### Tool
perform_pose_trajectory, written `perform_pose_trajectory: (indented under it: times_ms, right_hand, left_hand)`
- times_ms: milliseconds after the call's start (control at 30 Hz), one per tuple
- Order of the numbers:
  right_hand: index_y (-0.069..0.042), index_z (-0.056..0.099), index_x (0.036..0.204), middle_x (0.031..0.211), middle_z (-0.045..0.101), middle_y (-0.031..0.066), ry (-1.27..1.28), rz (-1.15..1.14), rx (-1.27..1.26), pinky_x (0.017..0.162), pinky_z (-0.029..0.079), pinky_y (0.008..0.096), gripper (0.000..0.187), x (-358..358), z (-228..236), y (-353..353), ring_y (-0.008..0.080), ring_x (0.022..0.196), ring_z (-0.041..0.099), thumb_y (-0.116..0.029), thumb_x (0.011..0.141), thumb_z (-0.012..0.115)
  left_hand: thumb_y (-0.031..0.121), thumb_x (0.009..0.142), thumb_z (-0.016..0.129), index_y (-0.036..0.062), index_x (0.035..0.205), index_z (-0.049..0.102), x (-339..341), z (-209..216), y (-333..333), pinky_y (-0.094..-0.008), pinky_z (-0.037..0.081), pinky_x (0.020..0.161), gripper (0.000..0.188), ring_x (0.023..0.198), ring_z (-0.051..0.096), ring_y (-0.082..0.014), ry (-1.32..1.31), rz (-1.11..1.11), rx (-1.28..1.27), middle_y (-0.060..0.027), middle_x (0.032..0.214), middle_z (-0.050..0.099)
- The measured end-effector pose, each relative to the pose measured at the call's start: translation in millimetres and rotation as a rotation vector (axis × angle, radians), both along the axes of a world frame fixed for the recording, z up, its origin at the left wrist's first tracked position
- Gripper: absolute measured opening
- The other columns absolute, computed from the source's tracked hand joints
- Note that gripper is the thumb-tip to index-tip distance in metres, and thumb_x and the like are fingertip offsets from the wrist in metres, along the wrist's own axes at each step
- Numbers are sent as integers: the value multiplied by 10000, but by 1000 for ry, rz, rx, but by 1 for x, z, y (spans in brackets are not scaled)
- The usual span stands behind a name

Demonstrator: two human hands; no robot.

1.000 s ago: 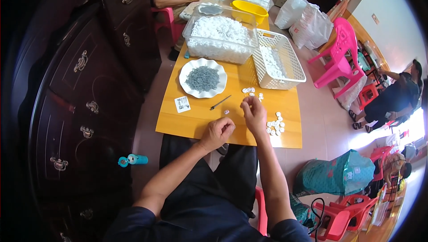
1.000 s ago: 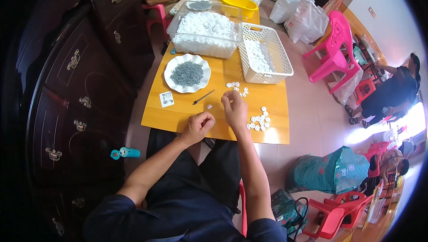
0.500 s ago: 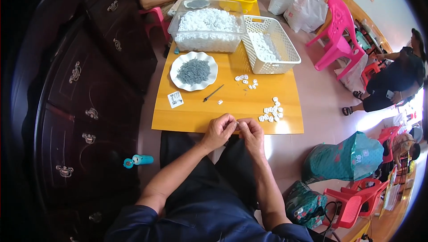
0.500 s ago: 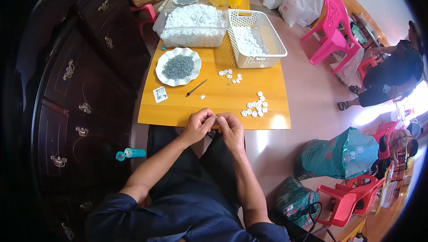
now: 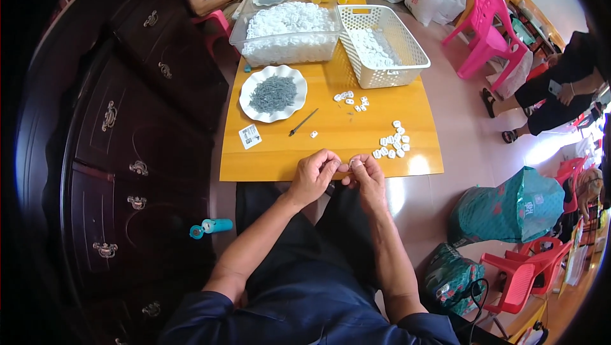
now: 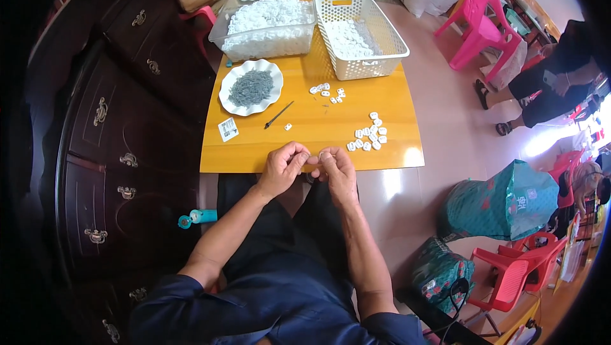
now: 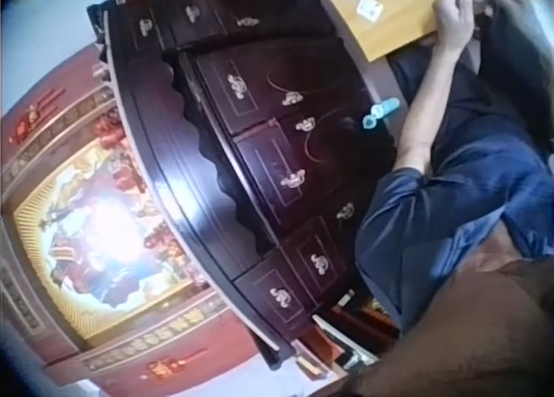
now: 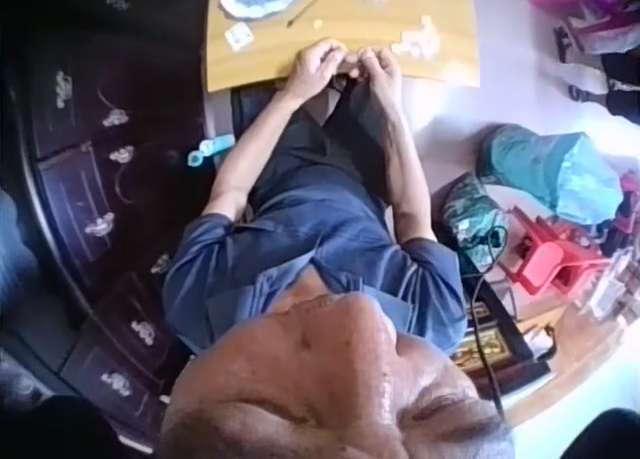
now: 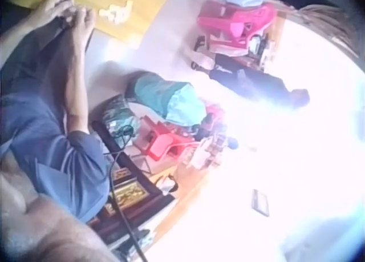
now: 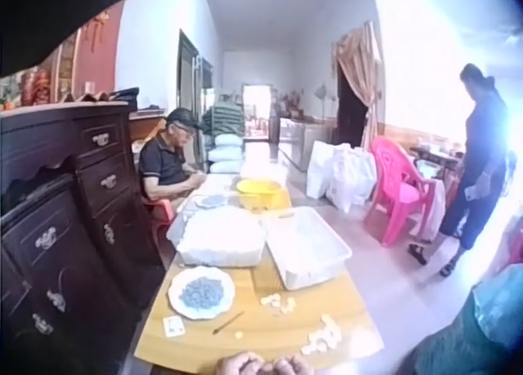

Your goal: Manually assembling small white plastic components at a table.

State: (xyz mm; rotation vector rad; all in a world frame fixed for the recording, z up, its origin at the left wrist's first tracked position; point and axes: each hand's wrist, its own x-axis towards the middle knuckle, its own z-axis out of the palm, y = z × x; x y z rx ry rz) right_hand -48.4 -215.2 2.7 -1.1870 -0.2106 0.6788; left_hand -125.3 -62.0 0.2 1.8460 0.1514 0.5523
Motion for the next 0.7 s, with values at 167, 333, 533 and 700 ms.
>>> perform_pose_trajectory:
  times_ms: [167, 333, 533, 700]
  right_hand:
    - [-70, 609, 1064, 916, 696, 21, -48, -19, 1, 651, 456, 212, 136, 0, -9, -1, 80, 722, 608, -204, 1045, 590]
    - [-54, 630, 1080, 864, 644, -11, -28, -34, 14, 661, 473, 216, 112, 0, -15, 0, 76, 741, 605, -152, 1024, 627]
    - [-35, 656, 1070, 890, 656, -10, -59, -74, 45, 689, 493, 221, 104, 0, -21, 2, 74, 747, 594, -105, 994, 668]
    - [-29, 663, 1077, 893, 663, -10, -69, -75, 66, 688, 494, 218, 114, 1, -23, 2, 71, 744, 593, -101, 989, 674]
  left_hand:
    - [77, 982, 638, -9, 972, 631, 3, 12, -4, -292, 484, 605, 86, 669, 607, -131, -42, 28, 121, -76, 799, 658]
    - [51, 952, 648, -9, 967, 636, 3, 17, -7, -335, 507, 651, 64, 725, 653, -251, -40, 17, 232, -141, 840, 665]
    - [44, 933, 638, 8, 940, 624, 4, 18, -7, -404, 520, 673, 39, 773, 667, -351, -1, 25, 230, -165, 849, 666]
    - [44, 930, 644, 8, 930, 624, 4, 16, -4, -410, 521, 668, 41, 767, 667, -355, -1, 42, 234, -166, 845, 671]
